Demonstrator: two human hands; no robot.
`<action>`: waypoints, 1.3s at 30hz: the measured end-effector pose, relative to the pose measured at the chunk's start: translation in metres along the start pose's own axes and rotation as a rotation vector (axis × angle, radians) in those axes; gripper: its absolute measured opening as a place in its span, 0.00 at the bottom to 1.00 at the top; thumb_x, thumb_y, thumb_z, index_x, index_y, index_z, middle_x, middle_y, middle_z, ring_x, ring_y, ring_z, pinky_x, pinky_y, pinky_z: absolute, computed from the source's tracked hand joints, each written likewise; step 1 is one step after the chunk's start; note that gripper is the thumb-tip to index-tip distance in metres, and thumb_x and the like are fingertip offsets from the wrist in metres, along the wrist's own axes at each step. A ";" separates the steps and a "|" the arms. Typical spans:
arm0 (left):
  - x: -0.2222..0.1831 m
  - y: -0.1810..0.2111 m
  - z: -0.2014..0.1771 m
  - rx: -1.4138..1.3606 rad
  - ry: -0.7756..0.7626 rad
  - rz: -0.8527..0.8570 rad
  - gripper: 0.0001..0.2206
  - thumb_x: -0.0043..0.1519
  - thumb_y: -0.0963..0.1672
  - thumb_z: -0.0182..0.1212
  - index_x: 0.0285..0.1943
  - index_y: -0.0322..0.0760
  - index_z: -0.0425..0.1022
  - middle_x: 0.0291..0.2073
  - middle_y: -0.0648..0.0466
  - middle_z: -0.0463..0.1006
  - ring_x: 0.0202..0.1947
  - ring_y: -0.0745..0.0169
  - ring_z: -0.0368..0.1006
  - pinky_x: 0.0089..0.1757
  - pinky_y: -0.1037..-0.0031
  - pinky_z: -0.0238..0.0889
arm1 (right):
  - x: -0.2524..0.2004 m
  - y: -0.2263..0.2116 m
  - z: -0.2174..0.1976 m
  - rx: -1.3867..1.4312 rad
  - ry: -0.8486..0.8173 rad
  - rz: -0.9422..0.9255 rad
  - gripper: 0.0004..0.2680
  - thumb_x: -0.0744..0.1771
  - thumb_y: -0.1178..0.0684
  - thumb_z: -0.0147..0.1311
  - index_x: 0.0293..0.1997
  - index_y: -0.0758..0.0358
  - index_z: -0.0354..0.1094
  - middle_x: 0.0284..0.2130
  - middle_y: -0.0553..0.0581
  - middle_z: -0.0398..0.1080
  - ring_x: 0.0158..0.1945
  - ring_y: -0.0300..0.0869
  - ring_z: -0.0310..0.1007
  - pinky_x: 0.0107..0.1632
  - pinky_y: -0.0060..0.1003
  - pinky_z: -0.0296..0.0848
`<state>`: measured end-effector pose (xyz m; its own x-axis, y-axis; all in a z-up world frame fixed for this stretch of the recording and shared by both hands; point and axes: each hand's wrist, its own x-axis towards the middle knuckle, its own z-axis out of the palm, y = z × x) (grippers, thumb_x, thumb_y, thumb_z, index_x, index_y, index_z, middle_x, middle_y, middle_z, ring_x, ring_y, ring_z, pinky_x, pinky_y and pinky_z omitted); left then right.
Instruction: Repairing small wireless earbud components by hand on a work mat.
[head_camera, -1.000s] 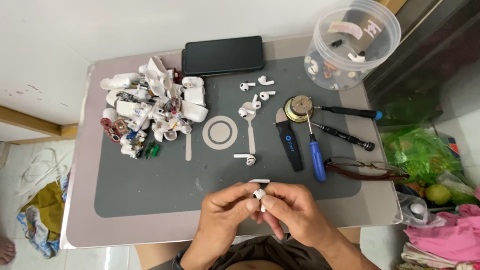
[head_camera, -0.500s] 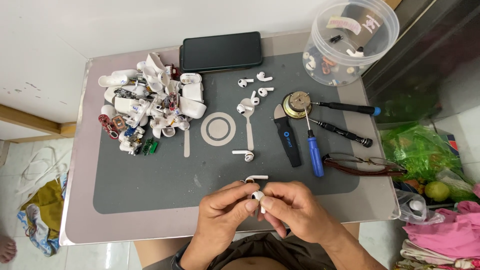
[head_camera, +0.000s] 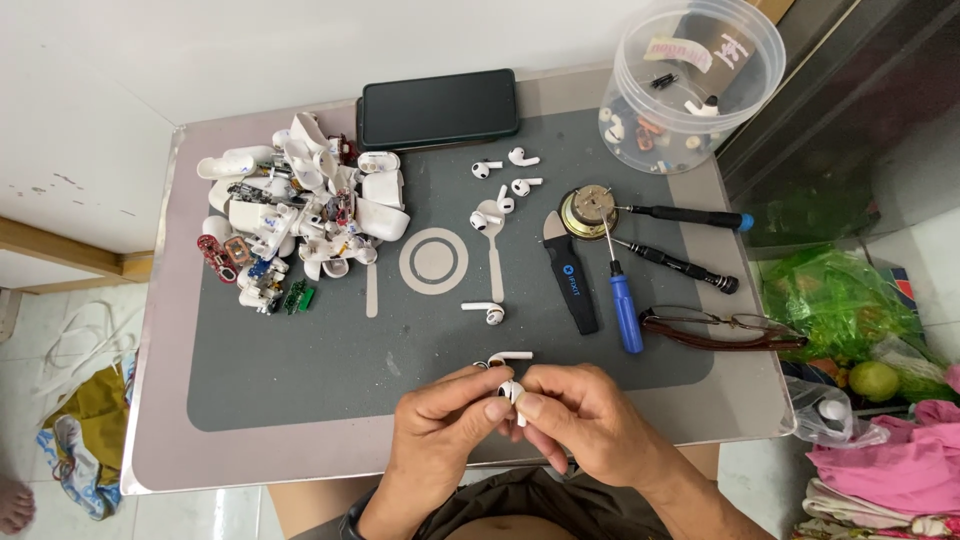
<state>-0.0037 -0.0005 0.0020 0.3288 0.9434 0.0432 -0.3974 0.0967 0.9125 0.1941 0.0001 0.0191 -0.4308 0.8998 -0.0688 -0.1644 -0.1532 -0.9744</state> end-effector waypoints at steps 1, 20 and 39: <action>0.000 0.000 0.000 -0.013 -0.004 -0.004 0.13 0.61 0.34 0.62 0.55 0.25 0.79 0.39 0.42 0.80 0.33 0.56 0.76 0.37 0.71 0.74 | 0.000 0.000 0.000 -0.006 0.000 -0.012 0.09 0.68 0.56 0.49 0.29 0.69 0.69 0.14 0.52 0.68 0.13 0.34 0.58 0.22 0.28 0.64; -0.003 0.001 0.012 0.165 0.067 0.171 0.15 0.60 0.34 0.64 0.56 0.32 0.79 0.39 0.46 0.80 0.31 0.64 0.71 0.33 0.76 0.70 | 0.002 0.003 0.003 -0.066 0.030 0.001 0.09 0.69 0.55 0.50 0.29 0.66 0.69 0.14 0.50 0.66 0.15 0.34 0.60 0.27 0.29 0.71; -0.003 0.010 0.032 0.744 0.249 0.358 0.11 0.57 0.35 0.61 0.49 0.22 0.79 0.40 0.43 0.83 0.32 0.63 0.76 0.33 0.79 0.71 | 0.004 0.010 0.010 -0.076 0.109 0.024 0.09 0.68 0.59 0.51 0.26 0.68 0.69 0.16 0.54 0.69 0.14 0.35 0.62 0.17 0.28 0.61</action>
<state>0.0186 -0.0122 0.0239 0.0587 0.9279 0.3681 0.2522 -0.3706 0.8939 0.1823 -0.0017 0.0114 -0.3343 0.9359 -0.1113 -0.0855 -0.1477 -0.9853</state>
